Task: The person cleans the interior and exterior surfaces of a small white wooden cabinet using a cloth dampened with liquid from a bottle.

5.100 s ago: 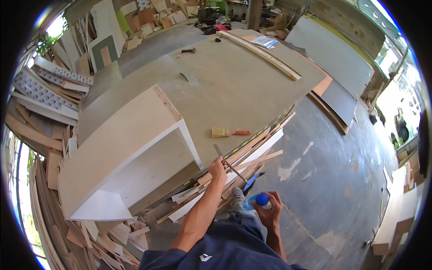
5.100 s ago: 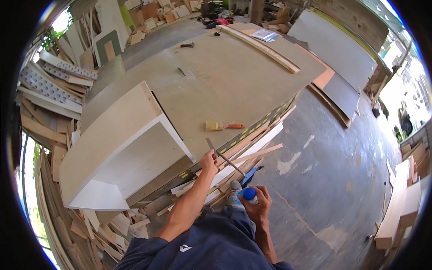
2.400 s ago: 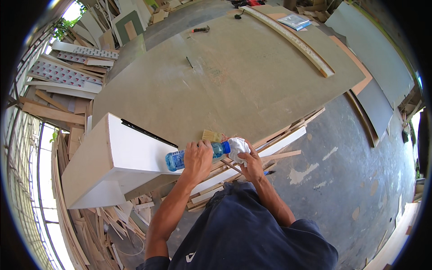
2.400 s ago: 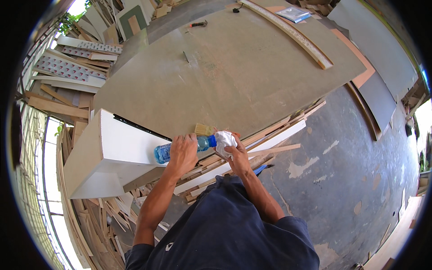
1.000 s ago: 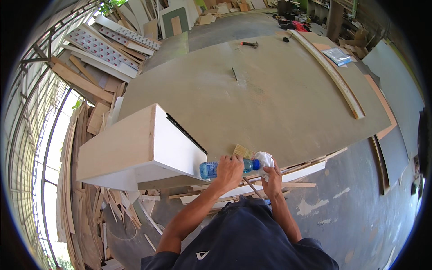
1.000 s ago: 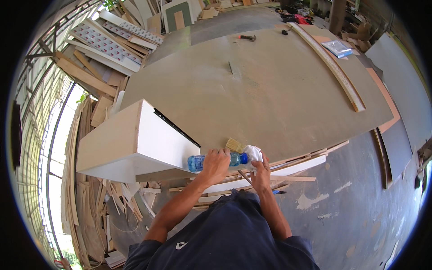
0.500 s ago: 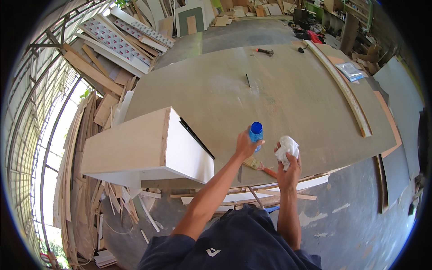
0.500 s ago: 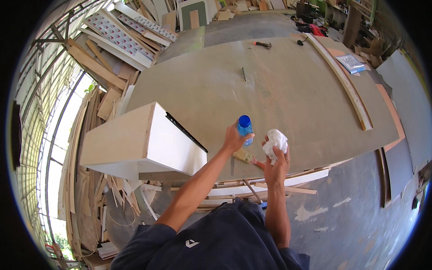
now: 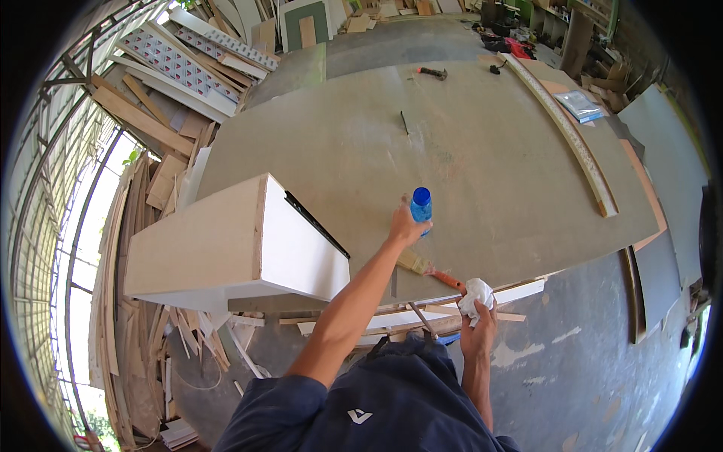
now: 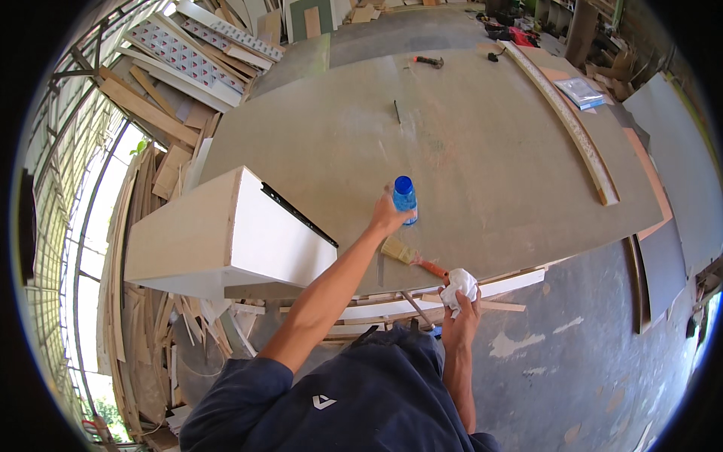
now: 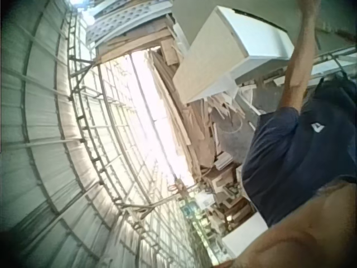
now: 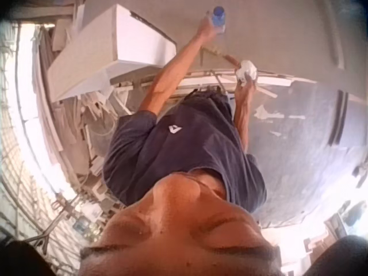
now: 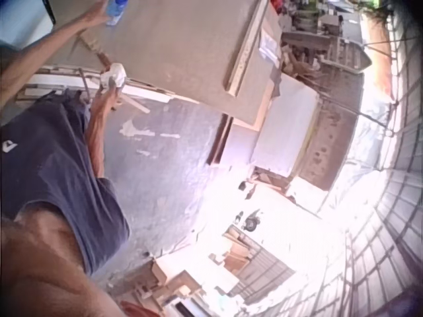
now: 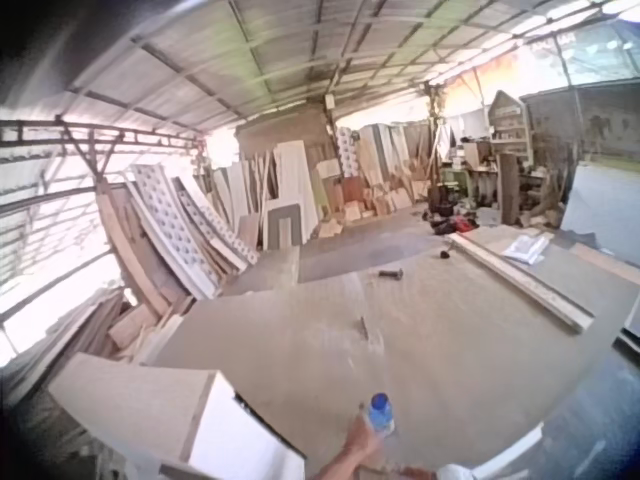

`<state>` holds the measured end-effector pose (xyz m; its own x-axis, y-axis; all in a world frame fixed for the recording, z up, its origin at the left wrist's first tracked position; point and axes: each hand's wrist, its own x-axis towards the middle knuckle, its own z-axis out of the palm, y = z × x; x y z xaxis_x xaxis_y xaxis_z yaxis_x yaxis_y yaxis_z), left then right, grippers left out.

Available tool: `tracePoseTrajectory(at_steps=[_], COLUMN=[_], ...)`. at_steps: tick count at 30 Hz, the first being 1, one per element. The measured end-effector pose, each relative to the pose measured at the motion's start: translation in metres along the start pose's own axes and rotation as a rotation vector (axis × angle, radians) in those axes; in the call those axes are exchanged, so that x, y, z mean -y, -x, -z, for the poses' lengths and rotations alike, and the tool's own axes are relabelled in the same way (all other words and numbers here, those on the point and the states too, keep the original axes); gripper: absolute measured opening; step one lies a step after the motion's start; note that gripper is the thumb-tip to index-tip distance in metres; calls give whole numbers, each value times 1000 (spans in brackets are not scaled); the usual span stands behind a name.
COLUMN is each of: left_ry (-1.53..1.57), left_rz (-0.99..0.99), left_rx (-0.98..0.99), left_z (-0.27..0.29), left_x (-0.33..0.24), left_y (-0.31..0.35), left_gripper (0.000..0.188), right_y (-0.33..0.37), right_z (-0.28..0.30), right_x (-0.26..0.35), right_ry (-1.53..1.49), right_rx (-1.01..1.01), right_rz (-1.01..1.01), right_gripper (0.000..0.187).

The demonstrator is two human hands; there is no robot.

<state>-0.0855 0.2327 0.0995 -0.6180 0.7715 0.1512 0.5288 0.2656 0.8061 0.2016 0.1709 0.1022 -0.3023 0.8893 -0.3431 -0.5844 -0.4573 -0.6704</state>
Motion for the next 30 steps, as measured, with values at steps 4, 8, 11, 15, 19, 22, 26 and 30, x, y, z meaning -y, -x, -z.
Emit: tracePoseTrajectory(at_steps=[4,8,11,15,19,22,26,30], left_ry=[129,-119,-591,-1131,-1030,-944,-796,-803], left_rz=[-174,-539,-570,-308,-277,-343,-283,-256], left_rx=[-50,-252,-435,-288,-323,-332,-282,-253], left_z=[65,217,331,417,471,476,480,485], left_x=[-40,-105,-115,-85,-26,-24,-30,-26], left_y=[87,198,218,194,182,161,120,84], left_gripper=[57,75,88,99,62,51,53,57], right_y=[-6,-16,-10,7,42,49,17,3], right_z=[-21,-30,-67,-145,-293,-335,-286,-184], right_x=[-12,-30,-62,-105,-98,-93,-141,-227], right_ry=[44,141,321,328,258,281,420,668], right_rx=[1,5,229,629,854,865,840,569], right_rz=[-80,-164,-115,89,683,815,659,261], right_gripper=[43,48,52,58,70,78,64,59])
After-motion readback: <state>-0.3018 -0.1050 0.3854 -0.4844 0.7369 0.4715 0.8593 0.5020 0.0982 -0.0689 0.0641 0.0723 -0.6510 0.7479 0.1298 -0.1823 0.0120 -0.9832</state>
